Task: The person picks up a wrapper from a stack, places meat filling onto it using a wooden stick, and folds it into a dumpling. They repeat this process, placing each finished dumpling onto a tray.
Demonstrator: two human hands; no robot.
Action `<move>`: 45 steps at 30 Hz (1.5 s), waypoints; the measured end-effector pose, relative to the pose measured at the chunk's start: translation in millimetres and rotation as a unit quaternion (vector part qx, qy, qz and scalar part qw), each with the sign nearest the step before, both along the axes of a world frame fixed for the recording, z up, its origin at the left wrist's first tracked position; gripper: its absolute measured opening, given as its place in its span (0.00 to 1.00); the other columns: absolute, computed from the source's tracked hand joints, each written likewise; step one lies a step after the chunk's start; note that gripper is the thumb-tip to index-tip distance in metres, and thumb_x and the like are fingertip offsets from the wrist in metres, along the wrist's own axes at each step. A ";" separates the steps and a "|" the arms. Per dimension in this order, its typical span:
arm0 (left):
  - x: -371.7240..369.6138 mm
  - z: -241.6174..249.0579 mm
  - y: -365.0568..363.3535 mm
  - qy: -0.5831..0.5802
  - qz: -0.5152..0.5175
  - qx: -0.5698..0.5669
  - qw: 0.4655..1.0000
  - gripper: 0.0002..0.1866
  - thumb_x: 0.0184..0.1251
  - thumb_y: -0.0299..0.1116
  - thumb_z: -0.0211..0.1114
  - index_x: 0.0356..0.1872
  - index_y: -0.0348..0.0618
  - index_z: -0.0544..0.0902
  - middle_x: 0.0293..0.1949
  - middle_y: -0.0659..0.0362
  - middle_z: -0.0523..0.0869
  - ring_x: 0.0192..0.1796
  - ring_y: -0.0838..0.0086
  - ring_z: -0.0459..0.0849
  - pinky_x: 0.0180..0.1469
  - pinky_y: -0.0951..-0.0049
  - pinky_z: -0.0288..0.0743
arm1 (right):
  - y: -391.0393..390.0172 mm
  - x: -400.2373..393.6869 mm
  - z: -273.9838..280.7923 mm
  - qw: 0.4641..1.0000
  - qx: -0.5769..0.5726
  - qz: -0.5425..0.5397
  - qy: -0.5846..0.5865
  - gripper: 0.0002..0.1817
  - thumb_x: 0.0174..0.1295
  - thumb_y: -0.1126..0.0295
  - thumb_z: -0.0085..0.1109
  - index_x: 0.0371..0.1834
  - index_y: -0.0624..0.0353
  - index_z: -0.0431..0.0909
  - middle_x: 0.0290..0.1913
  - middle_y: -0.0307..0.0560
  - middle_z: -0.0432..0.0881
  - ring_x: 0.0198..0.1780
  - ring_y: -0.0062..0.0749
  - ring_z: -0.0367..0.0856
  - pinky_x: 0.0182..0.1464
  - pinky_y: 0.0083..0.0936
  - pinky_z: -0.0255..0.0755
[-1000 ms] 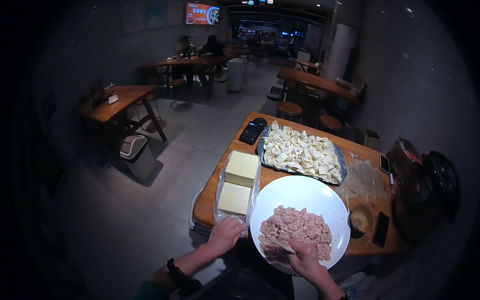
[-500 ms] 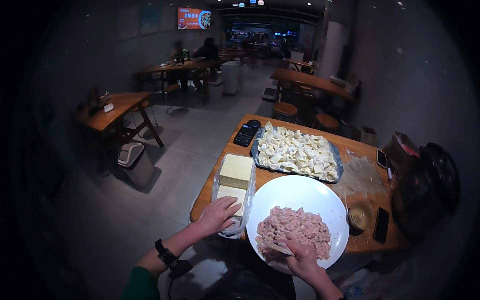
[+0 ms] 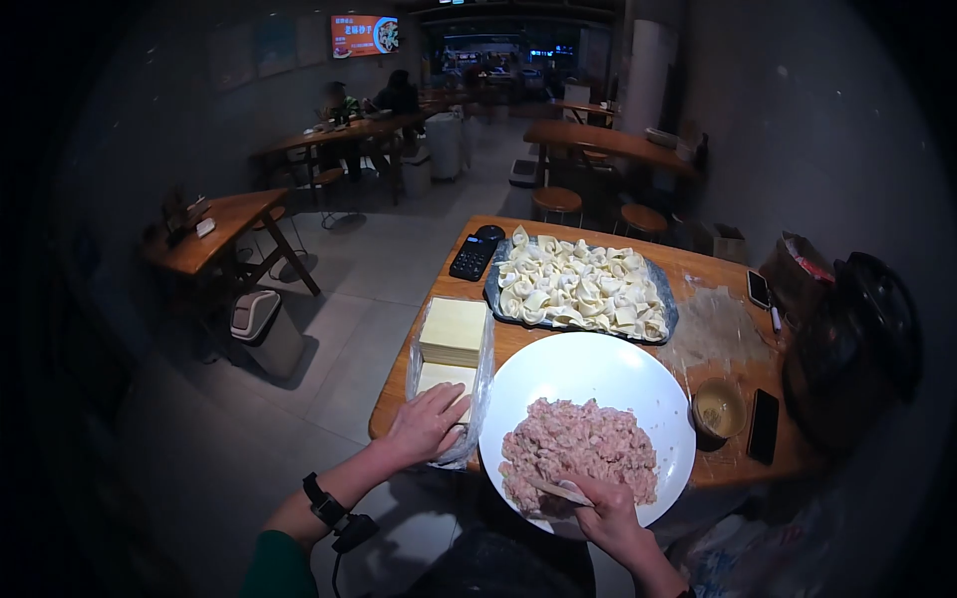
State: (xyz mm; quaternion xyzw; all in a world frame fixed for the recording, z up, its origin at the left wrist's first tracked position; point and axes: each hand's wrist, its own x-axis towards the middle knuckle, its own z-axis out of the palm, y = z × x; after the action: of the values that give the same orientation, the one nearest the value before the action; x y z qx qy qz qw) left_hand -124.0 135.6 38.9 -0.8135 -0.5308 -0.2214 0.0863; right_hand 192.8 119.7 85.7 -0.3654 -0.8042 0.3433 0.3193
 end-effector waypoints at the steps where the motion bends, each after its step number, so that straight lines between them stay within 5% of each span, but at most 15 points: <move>1: 0.7 -0.8 0.2 0.001 -0.001 -0.002 1.000 0.26 0.51 0.31 0.66 0.54 0.41 0.73 0.55 0.50 0.74 0.57 0.56 0.74 0.56 0.63 0.71 | 0.6 -0.5 -1.7 1.000 0.009 0.001 -0.004 0.17 0.50 0.85 0.51 0.44 0.63 0.80 0.33 0.53 0.83 0.34 0.37 0.85 0.37 0.25 0.76; 10: 6.0 -2.3 10.3 0.042 0.026 -0.026 0.998 0.31 0.47 0.34 0.68 0.56 0.41 0.72 0.59 0.47 0.69 0.62 0.52 0.67 0.58 0.56 0.66 | -4.8 -2.3 -7.6 1.000 0.026 -0.010 0.004 0.09 0.57 0.77 0.58 0.41 0.62 0.81 0.30 0.51 0.83 0.31 0.33 0.84 0.34 0.24 0.76; 15: 8.7 -9.1 19.1 0.074 0.041 -0.019 0.996 0.30 0.49 0.38 0.67 0.57 0.45 0.72 0.58 0.48 0.71 0.59 0.53 0.71 0.55 0.59 0.72 | -7.0 -6.7 -3.5 1.000 -0.013 0.017 0.010 0.08 0.58 0.77 0.59 0.41 0.62 0.81 0.30 0.51 0.84 0.32 0.32 0.85 0.34 0.23 0.76; 23: 2.3 -17.5 23.9 0.031 0.030 0.014 0.999 0.28 0.51 0.37 0.66 0.56 0.48 0.74 0.57 0.49 0.73 0.57 0.52 0.74 0.54 0.59 0.73 | -8.4 -1.1 -6.8 0.998 0.059 0.007 0.016 0.15 0.50 0.84 0.56 0.42 0.63 0.81 0.31 0.53 0.83 0.33 0.35 0.85 0.35 0.24 0.77; 32: 6.6 -6.6 18.7 0.074 0.033 0.016 0.997 0.25 0.54 0.36 0.65 0.55 0.47 0.75 0.56 0.51 0.75 0.56 0.53 0.77 0.53 0.61 0.75 | -14.3 4.6 -7.5 1.000 -0.019 -0.003 0.024 0.16 0.48 0.85 0.55 0.42 0.62 0.82 0.32 0.53 0.84 0.33 0.36 0.85 0.36 0.23 0.77; 41: 5.2 -11.3 18.5 -0.155 0.108 -0.018 0.982 0.26 0.59 0.35 0.60 0.61 0.47 0.70 0.49 0.48 0.81 0.49 0.56 0.81 0.51 0.60 0.74 | -22.4 16.7 -6.7 0.998 -0.053 -0.017 0.018 0.19 0.47 0.88 0.50 0.43 0.67 0.80 0.30 0.49 0.84 0.33 0.28 0.84 0.38 0.21 0.76; 45: 3.3 6.3 8.3 -0.179 0.151 -0.137 0.963 0.29 0.59 0.35 0.61 0.64 0.49 0.66 0.50 0.47 0.80 0.51 0.56 0.80 0.51 0.60 0.74 | -29.2 26.6 -19.6 0.997 -0.058 -0.039 0.024 0.08 0.59 0.80 0.54 0.39 0.67 0.81 0.25 0.43 0.82 0.28 0.21 0.80 0.33 0.18 0.73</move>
State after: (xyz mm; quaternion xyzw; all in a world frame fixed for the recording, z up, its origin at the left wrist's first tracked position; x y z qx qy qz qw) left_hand -120.7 143.9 45.2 -0.6751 -0.6795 -0.2729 -0.0896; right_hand 219.3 90.5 66.2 -0.4064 -0.7599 0.3854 0.3300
